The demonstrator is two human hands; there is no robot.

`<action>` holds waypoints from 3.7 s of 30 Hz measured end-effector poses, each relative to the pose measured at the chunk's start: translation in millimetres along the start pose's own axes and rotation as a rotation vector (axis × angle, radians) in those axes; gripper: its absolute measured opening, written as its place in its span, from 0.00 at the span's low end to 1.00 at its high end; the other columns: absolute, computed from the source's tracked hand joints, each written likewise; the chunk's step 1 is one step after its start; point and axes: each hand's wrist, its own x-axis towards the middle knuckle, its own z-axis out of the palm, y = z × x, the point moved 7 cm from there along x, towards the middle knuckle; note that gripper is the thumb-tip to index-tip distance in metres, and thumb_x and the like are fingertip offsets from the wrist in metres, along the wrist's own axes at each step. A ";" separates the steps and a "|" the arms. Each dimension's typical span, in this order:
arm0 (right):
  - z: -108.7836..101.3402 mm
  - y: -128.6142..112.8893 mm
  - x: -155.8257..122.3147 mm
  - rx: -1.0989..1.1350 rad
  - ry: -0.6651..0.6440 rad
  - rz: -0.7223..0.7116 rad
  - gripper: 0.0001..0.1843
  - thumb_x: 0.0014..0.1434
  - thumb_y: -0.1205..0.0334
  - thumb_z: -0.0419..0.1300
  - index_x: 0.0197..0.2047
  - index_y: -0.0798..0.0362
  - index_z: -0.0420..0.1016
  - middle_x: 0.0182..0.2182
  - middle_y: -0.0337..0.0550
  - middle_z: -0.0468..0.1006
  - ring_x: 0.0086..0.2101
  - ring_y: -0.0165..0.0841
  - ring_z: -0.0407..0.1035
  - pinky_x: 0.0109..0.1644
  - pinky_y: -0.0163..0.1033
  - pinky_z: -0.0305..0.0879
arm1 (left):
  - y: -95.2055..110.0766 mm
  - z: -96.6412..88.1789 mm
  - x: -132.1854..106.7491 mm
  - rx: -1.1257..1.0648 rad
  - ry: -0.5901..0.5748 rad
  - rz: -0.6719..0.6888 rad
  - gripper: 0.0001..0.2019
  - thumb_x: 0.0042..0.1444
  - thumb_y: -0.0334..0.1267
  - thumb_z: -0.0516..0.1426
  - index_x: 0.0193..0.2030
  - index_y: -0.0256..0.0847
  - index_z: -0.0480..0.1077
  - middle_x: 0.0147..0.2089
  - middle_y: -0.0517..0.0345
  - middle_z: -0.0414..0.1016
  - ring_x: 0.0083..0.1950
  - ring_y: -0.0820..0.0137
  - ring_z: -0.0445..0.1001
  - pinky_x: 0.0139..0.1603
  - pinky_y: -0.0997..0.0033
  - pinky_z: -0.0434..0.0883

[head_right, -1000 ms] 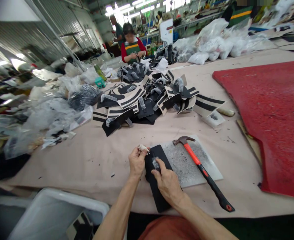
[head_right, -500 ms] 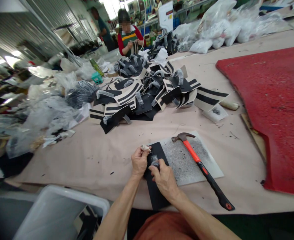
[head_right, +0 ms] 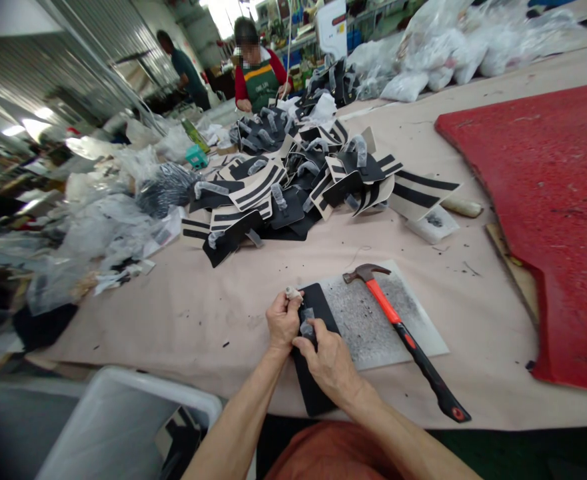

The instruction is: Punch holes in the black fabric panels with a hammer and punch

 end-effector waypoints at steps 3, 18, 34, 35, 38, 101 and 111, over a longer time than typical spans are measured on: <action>-29.8 -10.6 -5.8 -0.209 0.071 -0.156 0.21 0.66 0.50 0.54 0.56 0.53 0.69 0.46 0.53 0.79 0.45 0.45 0.74 0.48 0.47 0.69 | 1.1 2.1 -2.4 0.021 0.023 0.027 0.07 0.60 0.38 0.58 0.40 0.41 0.78 0.39 0.54 0.83 0.39 0.67 0.80 0.43 0.71 0.73; -144.9 100.1 -11.2 -0.081 0.037 0.377 0.11 0.57 0.52 0.56 0.32 0.48 0.59 0.23 0.41 0.70 0.23 0.36 0.66 0.27 0.39 0.60 | 2.9 5.5 3.4 0.023 -0.014 0.135 0.07 0.58 0.36 0.58 0.40 0.42 0.78 0.39 0.53 0.83 0.41 0.65 0.80 0.46 0.68 0.74; -133.8 -44.0 16.0 -0.725 -0.054 -0.258 0.16 0.67 0.51 0.47 0.34 0.51 0.65 0.17 0.38 0.64 0.16 0.29 0.52 0.25 0.41 0.34 | 7.5 8.3 -4.0 0.165 -0.001 0.258 0.06 0.60 0.33 0.56 0.38 0.42 0.76 0.34 0.54 0.82 0.35 0.66 0.79 0.39 0.71 0.72; -136.0 -51.9 16.1 -0.765 -0.083 -0.290 0.16 0.68 0.52 0.47 0.34 0.51 0.66 0.17 0.38 0.64 0.15 0.29 0.52 0.25 0.41 0.33 | 6.9 8.7 -4.1 0.164 0.001 0.266 0.07 0.60 0.32 0.56 0.38 0.42 0.76 0.33 0.55 0.82 0.35 0.66 0.79 0.39 0.71 0.72; -161.3 -100.0 9.8 -0.632 0.061 -0.438 0.19 0.71 0.49 0.44 0.33 0.51 0.64 0.18 0.36 0.64 0.16 0.28 0.53 0.24 0.38 0.38 | 5.0 9.5 -4.3 0.153 0.008 0.271 0.07 0.60 0.31 0.56 0.39 0.42 0.77 0.34 0.55 0.82 0.35 0.67 0.79 0.40 0.72 0.73; -18.6 -31.2 26.4 -0.757 0.021 -0.114 0.21 0.70 0.48 0.52 0.59 0.49 0.70 0.39 0.48 0.83 0.36 0.40 0.79 0.33 0.37 0.64 | -7.6 -6.8 19.7 -0.366 0.044 -0.160 0.10 0.54 0.41 0.61 0.37 0.36 0.78 0.36 0.54 0.82 0.37 0.70 0.78 0.41 0.73 0.72; -6.5 -19.1 13.5 -0.754 0.109 -0.143 0.22 0.71 0.47 0.50 0.56 0.50 0.74 0.37 0.47 0.82 0.32 0.37 0.78 0.28 0.36 0.57 | -10.6 3.7 14.9 -0.271 -0.028 -0.101 0.11 0.57 0.43 0.60 0.41 0.39 0.79 0.38 0.55 0.83 0.38 0.69 0.78 0.42 0.72 0.73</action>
